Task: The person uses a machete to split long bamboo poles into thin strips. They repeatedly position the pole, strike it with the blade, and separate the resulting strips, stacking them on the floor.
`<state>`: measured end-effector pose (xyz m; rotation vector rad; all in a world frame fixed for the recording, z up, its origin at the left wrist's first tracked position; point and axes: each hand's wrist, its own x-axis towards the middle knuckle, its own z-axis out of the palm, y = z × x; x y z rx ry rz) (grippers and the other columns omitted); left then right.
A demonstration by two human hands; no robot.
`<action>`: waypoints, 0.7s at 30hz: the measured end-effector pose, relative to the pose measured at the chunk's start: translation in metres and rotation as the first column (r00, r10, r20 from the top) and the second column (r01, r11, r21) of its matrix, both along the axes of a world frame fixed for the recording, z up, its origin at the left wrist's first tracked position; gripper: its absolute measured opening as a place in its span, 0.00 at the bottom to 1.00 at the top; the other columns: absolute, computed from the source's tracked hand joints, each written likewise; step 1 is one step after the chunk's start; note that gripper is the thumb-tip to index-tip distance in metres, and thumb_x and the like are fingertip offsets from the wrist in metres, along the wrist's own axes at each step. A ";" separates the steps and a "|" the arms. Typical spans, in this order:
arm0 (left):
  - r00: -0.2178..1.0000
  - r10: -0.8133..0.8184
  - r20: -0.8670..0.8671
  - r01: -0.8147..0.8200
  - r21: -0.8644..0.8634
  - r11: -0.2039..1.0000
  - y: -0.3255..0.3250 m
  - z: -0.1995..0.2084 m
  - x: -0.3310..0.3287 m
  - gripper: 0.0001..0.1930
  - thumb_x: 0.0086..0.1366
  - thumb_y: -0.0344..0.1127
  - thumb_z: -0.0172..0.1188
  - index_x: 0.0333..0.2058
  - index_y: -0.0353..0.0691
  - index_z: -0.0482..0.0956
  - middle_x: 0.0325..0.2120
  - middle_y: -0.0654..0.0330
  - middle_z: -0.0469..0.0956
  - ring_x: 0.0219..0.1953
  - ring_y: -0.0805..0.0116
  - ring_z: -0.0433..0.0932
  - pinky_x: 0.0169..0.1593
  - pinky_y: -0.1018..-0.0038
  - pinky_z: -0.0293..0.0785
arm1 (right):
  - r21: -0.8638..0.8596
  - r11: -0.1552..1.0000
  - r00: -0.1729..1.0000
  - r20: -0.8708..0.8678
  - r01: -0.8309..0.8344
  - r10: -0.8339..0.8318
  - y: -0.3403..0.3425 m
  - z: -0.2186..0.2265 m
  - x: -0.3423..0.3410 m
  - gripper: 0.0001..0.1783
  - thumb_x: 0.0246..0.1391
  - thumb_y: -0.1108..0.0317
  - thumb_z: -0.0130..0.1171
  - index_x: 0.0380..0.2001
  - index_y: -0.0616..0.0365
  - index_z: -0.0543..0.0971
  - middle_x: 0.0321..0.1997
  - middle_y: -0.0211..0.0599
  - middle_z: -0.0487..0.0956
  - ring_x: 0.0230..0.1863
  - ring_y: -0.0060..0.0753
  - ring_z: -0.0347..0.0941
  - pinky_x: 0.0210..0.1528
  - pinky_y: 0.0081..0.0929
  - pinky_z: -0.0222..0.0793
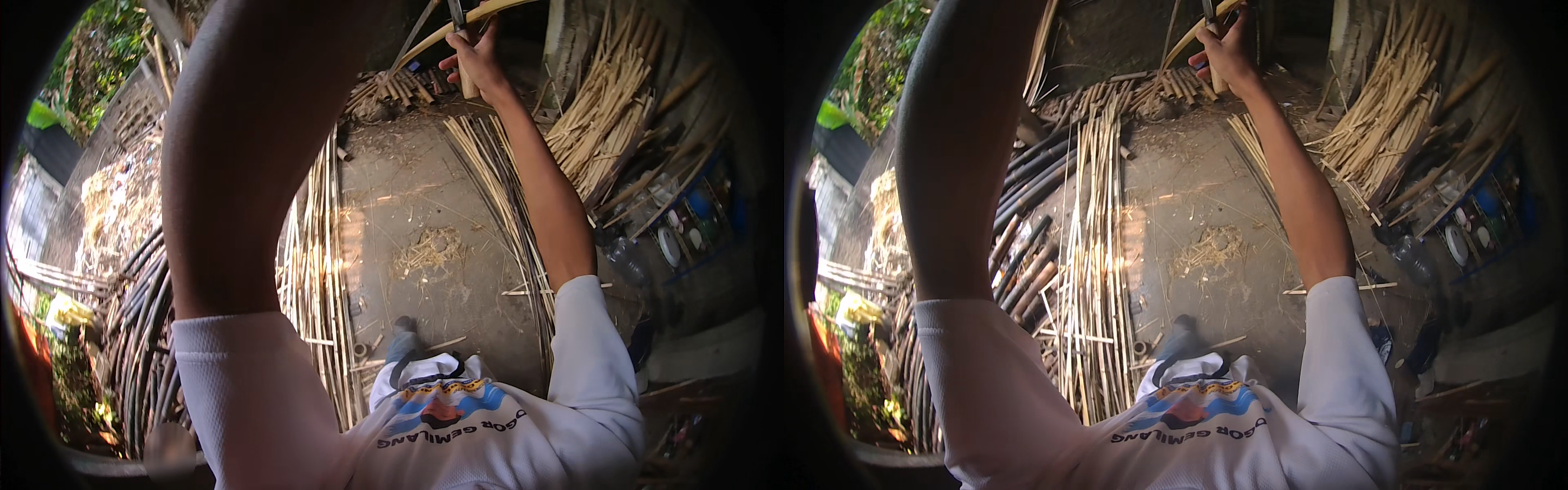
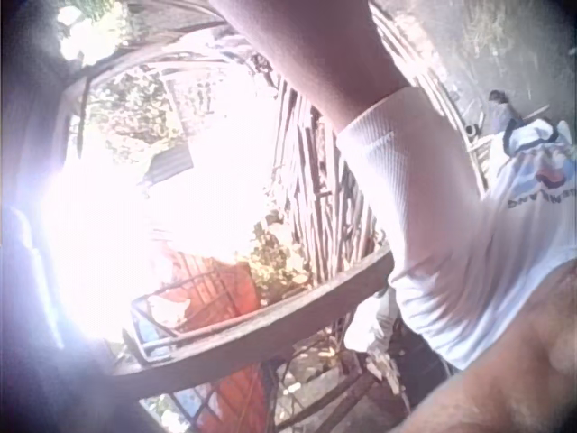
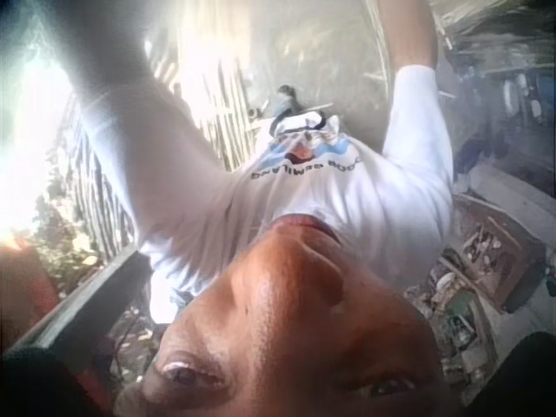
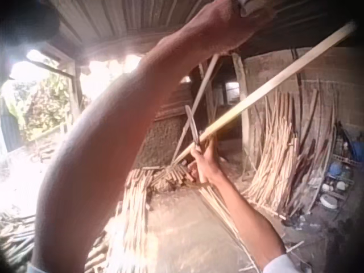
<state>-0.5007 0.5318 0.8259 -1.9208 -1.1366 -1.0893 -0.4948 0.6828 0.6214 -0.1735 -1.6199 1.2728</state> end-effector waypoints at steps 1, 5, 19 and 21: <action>0.998 -0.058 -0.039 0.057 -0.014 0.998 0.014 0.000 0.008 0.45 0.51 0.55 0.70 0.53 0.26 0.56 0.43 0.39 0.65 0.46 0.50 0.69 0.52 0.58 0.67 | 0.007 1.000 1.000 -0.020 0.019 -0.019 0.014 -0.002 -0.001 0.36 0.60 0.62 0.58 0.63 0.47 0.48 0.42 0.41 0.73 0.22 0.27 0.76 0.17 0.25 0.73; 0.970 -0.222 -0.102 0.212 -0.101 0.972 0.056 -0.015 -0.001 0.53 0.47 0.57 0.74 0.56 0.23 0.54 0.49 0.33 0.67 0.52 0.45 0.70 0.58 0.55 0.67 | -0.002 0.997 0.997 0.009 0.077 -0.077 0.049 -0.003 -0.007 0.34 0.61 0.63 0.57 0.63 0.49 0.50 0.35 0.41 0.74 0.20 0.26 0.74 0.17 0.26 0.73; 0.915 0.041 0.401 -0.113 0.157 0.981 0.105 0.014 -0.225 0.15 0.59 0.44 0.67 0.28 0.36 0.82 0.17 0.60 0.78 0.19 0.72 0.73 0.23 0.70 0.67 | 0.349 0.937 0.882 0.435 0.019 -0.179 0.025 0.089 -0.174 0.27 0.61 0.52 0.57 0.45 0.71 0.70 0.31 0.55 0.80 0.22 0.31 0.79 0.19 0.27 0.79; 0.883 0.014 0.468 -0.149 0.252 0.956 0.101 0.022 -0.256 0.16 0.59 0.45 0.67 0.26 0.36 0.81 0.17 0.61 0.78 0.19 0.72 0.74 0.23 0.71 0.67 | 0.260 0.966 0.765 0.619 0.011 -0.176 0.031 0.060 -0.227 0.31 0.58 0.47 0.60 0.37 0.74 0.74 0.24 0.51 0.80 0.17 0.31 0.78 0.18 0.23 0.78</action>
